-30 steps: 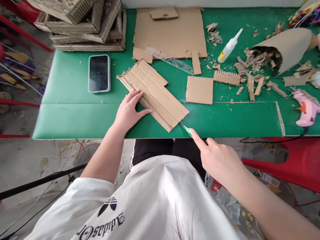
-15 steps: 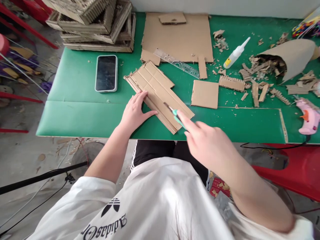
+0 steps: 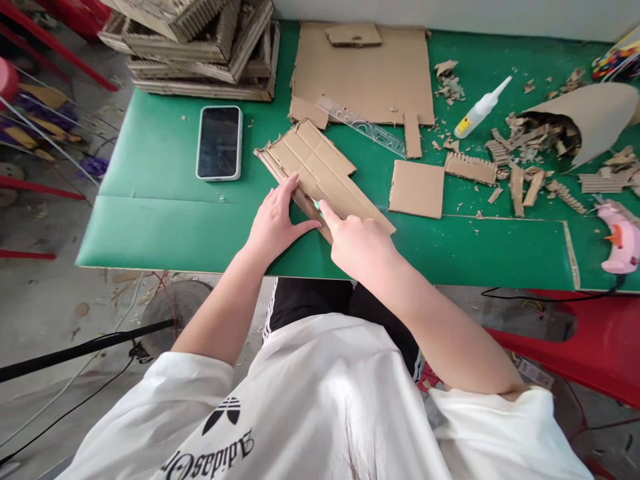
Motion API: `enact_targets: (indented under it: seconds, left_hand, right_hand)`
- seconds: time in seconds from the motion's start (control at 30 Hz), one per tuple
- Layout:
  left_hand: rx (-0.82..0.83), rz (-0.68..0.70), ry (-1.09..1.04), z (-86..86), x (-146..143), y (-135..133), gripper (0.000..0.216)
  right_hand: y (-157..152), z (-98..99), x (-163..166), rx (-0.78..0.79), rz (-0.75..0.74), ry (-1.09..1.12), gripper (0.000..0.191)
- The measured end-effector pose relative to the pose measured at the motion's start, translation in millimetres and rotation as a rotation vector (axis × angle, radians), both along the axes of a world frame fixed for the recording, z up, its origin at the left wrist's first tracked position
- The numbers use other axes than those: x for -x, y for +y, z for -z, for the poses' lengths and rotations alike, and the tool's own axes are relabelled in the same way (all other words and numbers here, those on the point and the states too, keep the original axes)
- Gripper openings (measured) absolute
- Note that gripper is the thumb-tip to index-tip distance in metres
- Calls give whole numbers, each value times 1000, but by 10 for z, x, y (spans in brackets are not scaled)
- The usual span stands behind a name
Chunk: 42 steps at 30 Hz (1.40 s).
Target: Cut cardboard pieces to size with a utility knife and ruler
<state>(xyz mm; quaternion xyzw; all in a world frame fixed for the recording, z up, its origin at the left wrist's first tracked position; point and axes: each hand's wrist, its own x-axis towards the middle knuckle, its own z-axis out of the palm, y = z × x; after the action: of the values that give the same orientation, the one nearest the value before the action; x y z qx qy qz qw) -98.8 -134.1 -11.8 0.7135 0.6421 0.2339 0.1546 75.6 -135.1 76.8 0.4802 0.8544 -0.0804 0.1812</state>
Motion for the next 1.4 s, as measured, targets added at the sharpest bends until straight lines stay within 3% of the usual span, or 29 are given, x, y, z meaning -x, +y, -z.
enact_targets:
  seconds: [0.23,0.57,1.03,1.27,1.4]
  left_hand:
    - [-10,1,23,7,2,8,84]
    - [18,-3,21,-14,-1,13,85]
    - [30,-8,61,-50,-13,17,80]
    - [15,-4,57,-18,1,20,78]
    - [-8,4,56,7,13,22,77]
  right_hand:
    - [-106,5,-39,-42,-63,-88,65]
    - [-222,11,-135,2,-25,-100,69]
    - [-677,-23,-618,-8,-26,-217,66]
    - [-1051,65,-1019,-164,-82,-144,62]
    - [-1101,93,-1145,-214,-81,-55,57]
